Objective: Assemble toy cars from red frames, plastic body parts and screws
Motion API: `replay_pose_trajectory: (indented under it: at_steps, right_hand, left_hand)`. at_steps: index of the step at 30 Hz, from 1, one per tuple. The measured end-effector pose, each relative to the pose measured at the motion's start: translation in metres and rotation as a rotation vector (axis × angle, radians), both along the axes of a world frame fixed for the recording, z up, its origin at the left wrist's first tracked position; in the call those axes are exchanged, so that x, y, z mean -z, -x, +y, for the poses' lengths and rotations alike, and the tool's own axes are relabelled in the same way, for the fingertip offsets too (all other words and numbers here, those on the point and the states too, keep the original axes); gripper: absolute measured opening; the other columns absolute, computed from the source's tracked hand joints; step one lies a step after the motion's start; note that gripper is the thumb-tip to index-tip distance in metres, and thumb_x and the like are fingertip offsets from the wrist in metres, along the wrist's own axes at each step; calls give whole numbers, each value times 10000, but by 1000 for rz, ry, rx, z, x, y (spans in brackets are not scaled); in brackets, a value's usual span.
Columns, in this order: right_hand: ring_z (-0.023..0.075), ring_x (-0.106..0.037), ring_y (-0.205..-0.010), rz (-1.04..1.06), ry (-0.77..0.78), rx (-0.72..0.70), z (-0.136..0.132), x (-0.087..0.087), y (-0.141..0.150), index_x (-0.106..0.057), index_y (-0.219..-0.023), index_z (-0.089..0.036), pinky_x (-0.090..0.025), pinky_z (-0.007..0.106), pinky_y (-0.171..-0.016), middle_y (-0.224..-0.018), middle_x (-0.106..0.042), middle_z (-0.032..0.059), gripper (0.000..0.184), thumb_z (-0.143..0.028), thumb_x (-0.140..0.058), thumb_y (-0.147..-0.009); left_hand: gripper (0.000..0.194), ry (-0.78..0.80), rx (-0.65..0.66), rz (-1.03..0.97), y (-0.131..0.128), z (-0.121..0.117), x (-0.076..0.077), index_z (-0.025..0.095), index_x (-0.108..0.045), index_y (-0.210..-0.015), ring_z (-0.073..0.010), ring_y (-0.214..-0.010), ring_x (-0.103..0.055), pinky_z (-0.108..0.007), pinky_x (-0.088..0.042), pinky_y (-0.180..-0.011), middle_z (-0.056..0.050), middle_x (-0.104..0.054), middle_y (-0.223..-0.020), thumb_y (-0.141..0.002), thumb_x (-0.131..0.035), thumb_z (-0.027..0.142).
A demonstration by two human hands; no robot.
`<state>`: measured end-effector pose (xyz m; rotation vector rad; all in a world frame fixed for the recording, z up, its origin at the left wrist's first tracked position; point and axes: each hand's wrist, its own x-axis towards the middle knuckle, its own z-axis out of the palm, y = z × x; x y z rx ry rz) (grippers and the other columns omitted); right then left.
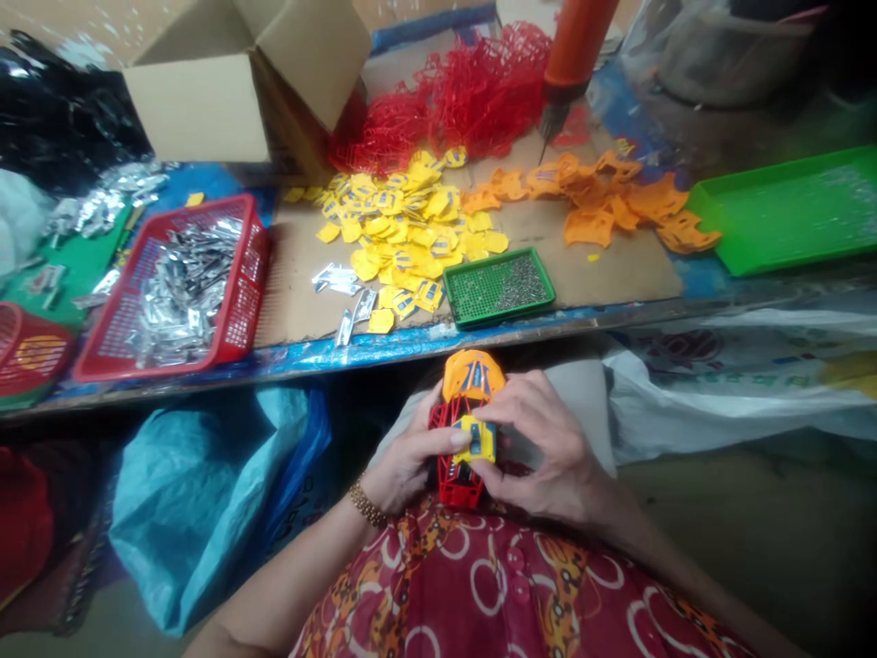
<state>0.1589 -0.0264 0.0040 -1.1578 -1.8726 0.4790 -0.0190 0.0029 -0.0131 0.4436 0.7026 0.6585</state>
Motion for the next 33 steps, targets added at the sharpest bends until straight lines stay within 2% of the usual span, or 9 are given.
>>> replay_pose_trajectory:
  at_steps: [4, 8, 14, 19, 24, 29, 33]
  right_hand:
    - [228, -577, -830, -40, -54, 20, -4, 4, 2, -589, -1007, -199, -500, 480, -848, -863, -641, 55, 293, -224, -699, -737]
    - [213, -591, -801, -46, -87, 56, -6, 8, 4, -574, -1009, -197, -485, 512, -917, -830, -639, 39, 307, -225, -705, -733]
    - [200, -580, -762, -28, -126, 30, -2, 10, 2, -581, -964, -165, -501, 493, -882, -783, -628, 44, 287, -229, -725, -724]
    - [210, -561, -757, -21, -116, 63, 0, 14, 2, -562, -922, -160, -505, 480, -836, -766, -595, 51, 293, -224, -732, -692]
    - [220, -546, -770, -31, -69, 66, -2, 13, 3, -528, -914, -179, -499, 431, -754, -779, -591, 55, 295, -231, -734, -710]
    - [219, -551, -779, -19, -43, 39, -3, 13, 0, -536, -951, -183, -503, 446, -780, -810, -610, 55, 303, -221, -733, -724]
    - [229, -576, -816, -23, -57, -13, -3, 15, -2, -548, -988, -178, -503, 468, -828, -842, -640, 63, 325, -226, -742, -732]
  left_hand:
    - [468, 7, -6, 9, 3, -3, 8, 241, -677, -1054, -176, -762, -690, -271, -542, -748, 29, -734, -882, -619, -782, 103]
    - [509, 5, 13, 4, 4, -4, 10, 257, -659, -1102, -181, -826, -686, -264, -535, -760, 20, -733, -975, -629, -762, 100]
    - [502, -2, 48, -44, -1, -2, 9, 230, -618, -1094, -185, -840, -690, -284, -555, -771, 2, -733, -956, -633, -783, 122]
    - [547, -11, 40, -59, -3, -4, 14, 224, -592, -1148, -169, -852, -689, -272, -556, -794, 0, -732, -976, -648, -793, 133]
    - [533, 0, 16, -22, -6, -2, 7, 232, -583, -1109, -166, -829, -689, -270, -553, -776, 20, -721, -953, -635, -807, 135]
    - [516, -5, 40, 86, -10, 2, -5, 195, -577, -1111, -178, -846, -691, -283, -544, -817, 10, -716, -920, -649, -802, 145]
    - [486, 22, -1, 125, -8, -2, -1, 203, -571, -1092, -173, -822, -695, -273, -554, -779, 21, -713, -914, -664, -796, 157]
